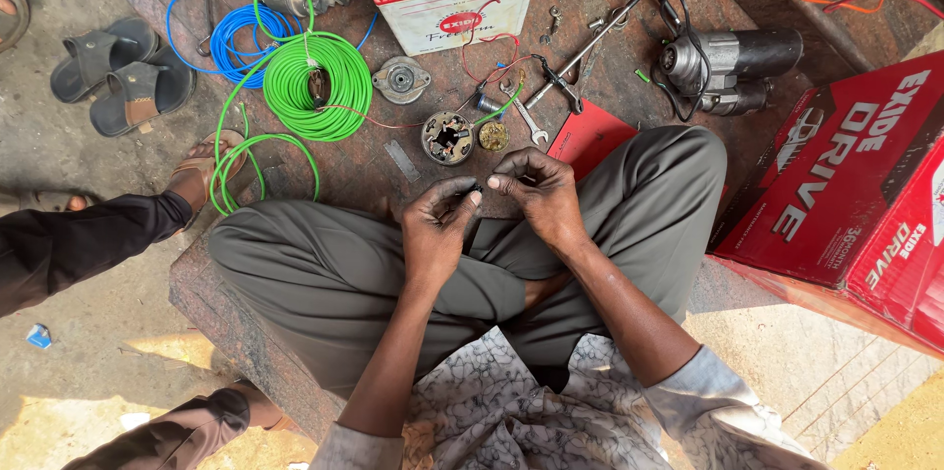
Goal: The person sits on the ground and works on a starter motor, pulling components out of the housing, separating the end cap and armature, and using a wrench on fasteners while arranging parts and wires on the work surface.
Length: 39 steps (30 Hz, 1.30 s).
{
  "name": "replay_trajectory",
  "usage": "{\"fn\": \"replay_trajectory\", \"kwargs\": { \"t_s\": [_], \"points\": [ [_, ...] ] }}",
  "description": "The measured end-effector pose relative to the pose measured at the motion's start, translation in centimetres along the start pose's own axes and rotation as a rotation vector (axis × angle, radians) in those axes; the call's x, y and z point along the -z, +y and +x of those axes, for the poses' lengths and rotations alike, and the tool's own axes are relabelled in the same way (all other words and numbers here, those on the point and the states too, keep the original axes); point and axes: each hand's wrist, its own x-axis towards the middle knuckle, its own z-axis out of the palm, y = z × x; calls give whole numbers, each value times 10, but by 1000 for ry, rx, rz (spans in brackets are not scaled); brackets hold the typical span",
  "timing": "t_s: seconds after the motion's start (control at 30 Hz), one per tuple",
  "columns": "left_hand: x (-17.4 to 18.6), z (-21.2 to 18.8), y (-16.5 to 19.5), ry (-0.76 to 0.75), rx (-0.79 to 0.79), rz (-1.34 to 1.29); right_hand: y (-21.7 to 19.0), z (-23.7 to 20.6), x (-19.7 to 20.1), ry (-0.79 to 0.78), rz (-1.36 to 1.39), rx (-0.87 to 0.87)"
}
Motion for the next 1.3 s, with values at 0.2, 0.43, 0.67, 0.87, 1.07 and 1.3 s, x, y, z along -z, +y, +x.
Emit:
{"fn": "replay_trajectory", "kwargs": {
  "t_s": [0.2,0.43,0.67,0.87,1.07,1.3],
  "points": [
    [1,3,-1,-27,-132,-45,-3,0,-2,-23,75,-46],
    [3,3,0,-17,-160,36,-25,-6,-11,-67,-242,214],
    [4,9,-10,72,-113,-89,-54,-18,-15,-234,-503,236],
    [15,12,-4,49,184,-185,-44,-17,-19,-164,-697,352],
    [29,45,24,189,-716,790,-12,2,-4,-1,-44,42],
    [8,72,14,133,-358,851,1,12,9,77,153,-63]
  ]
}}
